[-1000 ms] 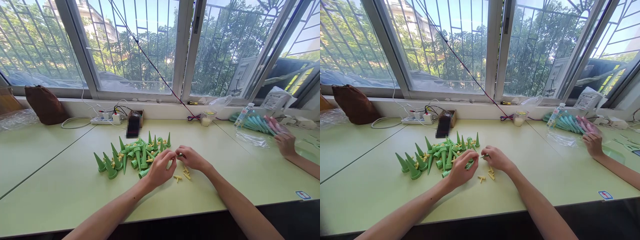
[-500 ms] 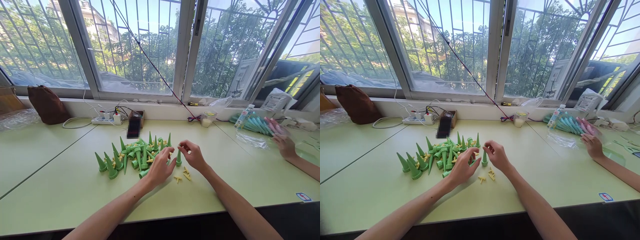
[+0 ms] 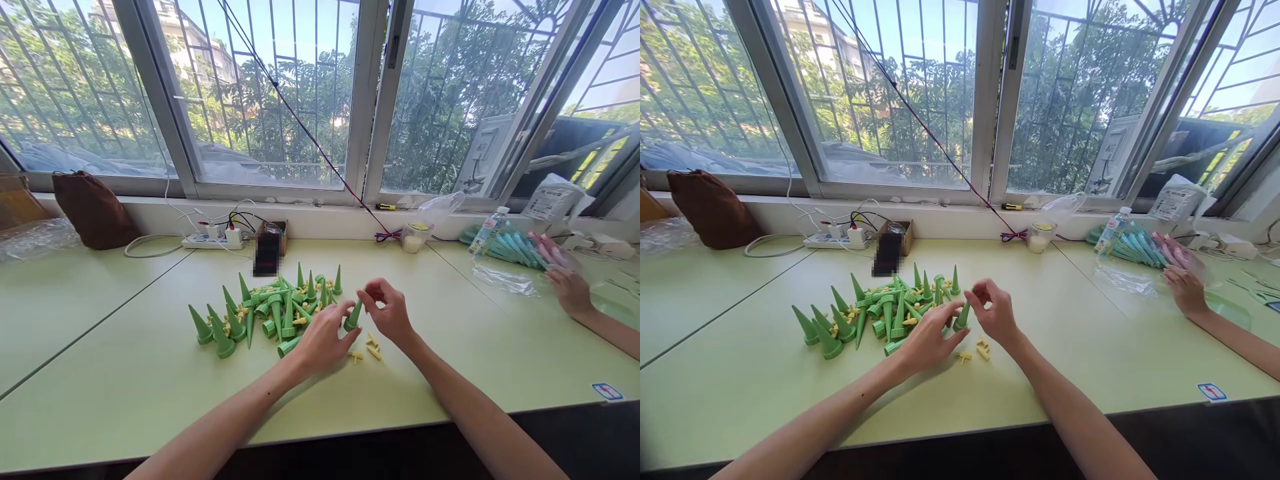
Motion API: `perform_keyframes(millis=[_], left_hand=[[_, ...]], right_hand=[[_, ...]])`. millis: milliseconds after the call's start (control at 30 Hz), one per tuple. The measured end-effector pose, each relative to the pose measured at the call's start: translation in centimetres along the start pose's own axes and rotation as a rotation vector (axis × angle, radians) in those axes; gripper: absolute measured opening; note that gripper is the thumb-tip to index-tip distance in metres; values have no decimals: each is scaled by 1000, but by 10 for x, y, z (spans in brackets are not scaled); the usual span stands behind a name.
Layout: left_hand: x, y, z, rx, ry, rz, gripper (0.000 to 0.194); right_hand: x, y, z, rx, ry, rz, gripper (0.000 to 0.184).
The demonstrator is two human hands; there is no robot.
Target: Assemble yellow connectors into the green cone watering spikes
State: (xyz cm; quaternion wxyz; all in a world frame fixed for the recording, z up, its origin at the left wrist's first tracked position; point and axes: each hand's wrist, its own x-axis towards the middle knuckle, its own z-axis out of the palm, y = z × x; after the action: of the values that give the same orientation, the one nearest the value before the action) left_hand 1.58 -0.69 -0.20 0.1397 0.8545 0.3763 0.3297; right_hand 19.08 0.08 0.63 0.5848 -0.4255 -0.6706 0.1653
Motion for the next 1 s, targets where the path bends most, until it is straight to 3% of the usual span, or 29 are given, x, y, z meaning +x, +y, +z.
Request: perform_keyframes(millis=[300,533,700,867,900,1000], left_hand=[[1,0,-1,1,1,33,38],[0,0,0,6,-1,27,34],[2,0,-1,-16,16,32,29],[4,-2,-1,-64,129,-26,30],[5,-3,-1,-81,153,-37,29],[6,-1,-2,-149,187,-45,27]], right_hand=[[1,2,0,-5,-1,4,29],[-1,0,-2,-61,129,-23,29],[2,-1,-5,-29,82,3,32],[11,8,-15,-175,-107,60,42],[13,12,-19,-239,-186,73,41],[18,23,-29,-345,-625,118,33]])
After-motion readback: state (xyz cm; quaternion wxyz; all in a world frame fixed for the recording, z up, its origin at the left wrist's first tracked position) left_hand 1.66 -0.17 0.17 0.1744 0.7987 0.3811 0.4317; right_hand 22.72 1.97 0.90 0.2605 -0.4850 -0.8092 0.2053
